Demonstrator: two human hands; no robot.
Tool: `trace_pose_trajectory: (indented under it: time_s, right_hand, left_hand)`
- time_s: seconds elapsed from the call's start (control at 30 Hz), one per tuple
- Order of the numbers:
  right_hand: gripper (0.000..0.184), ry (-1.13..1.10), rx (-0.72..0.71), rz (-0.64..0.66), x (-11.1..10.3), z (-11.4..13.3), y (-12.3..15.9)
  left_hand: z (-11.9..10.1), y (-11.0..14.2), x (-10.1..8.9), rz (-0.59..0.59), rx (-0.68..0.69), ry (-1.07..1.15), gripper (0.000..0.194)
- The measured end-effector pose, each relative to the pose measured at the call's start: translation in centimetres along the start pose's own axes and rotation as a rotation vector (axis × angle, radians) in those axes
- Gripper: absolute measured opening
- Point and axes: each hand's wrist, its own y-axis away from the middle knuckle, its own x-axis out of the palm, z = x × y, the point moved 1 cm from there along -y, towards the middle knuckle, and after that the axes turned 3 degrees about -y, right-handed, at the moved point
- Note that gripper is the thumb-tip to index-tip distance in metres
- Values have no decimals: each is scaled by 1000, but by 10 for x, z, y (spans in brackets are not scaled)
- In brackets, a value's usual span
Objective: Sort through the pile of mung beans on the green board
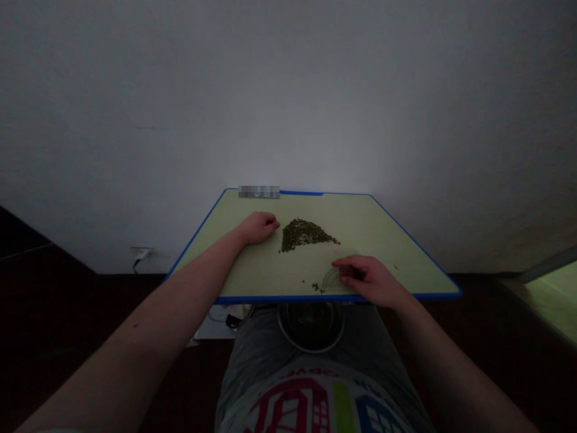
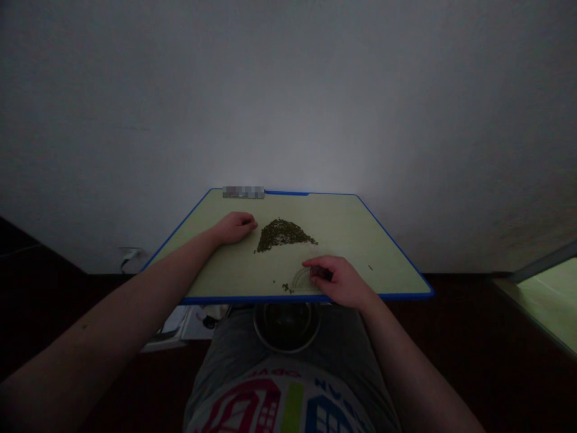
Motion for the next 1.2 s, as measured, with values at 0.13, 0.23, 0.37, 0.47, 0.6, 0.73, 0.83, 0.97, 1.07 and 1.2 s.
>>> trace_pose_trajectory:
  time_s: [0.13,0.23,0.37,0.47,0.6,0.73,0.83,0.97,1.07,1.2]
  right_hand:
    - [33,26,-13,18,-1,1,0]
    - [34,29,-28,25,-1,0,1]
    - [33,-4,-5,31,-1,-2,2]
    - [33,-24,13,28,-1,-3,3]
    - [33,-31,6,24,-1,-2,3]
    - [32,-38,10,24,-1,-1,3]
    - [32,-54,13,24,-1,-1,3]
    - [33,-59,7,27,-1,-2,3]
    - [33,-71,17,24,-1,-2,4]
    - [32,-46,3,13,-1,-2,4]
  left_hand:
    - [-1,0,0,-9,-2,-19,34]
    - [-2,0,-1,-6,5,-21,34]
    - [-3,1,-1,-5,10,-12,34]
    - [-3,1,-2,-13,12,-3,34]
    - [-3,1,-2,-15,19,-13,34]
    - [-2,1,-1,-11,22,-20,34]
    - [-1,0,0,-5,11,-14,35]
    - [-1,1,0,-7,13,-1,35]
    - [-1,1,-1,-7,16,6,34]
    - [-2,1,-1,-16,12,4,33]
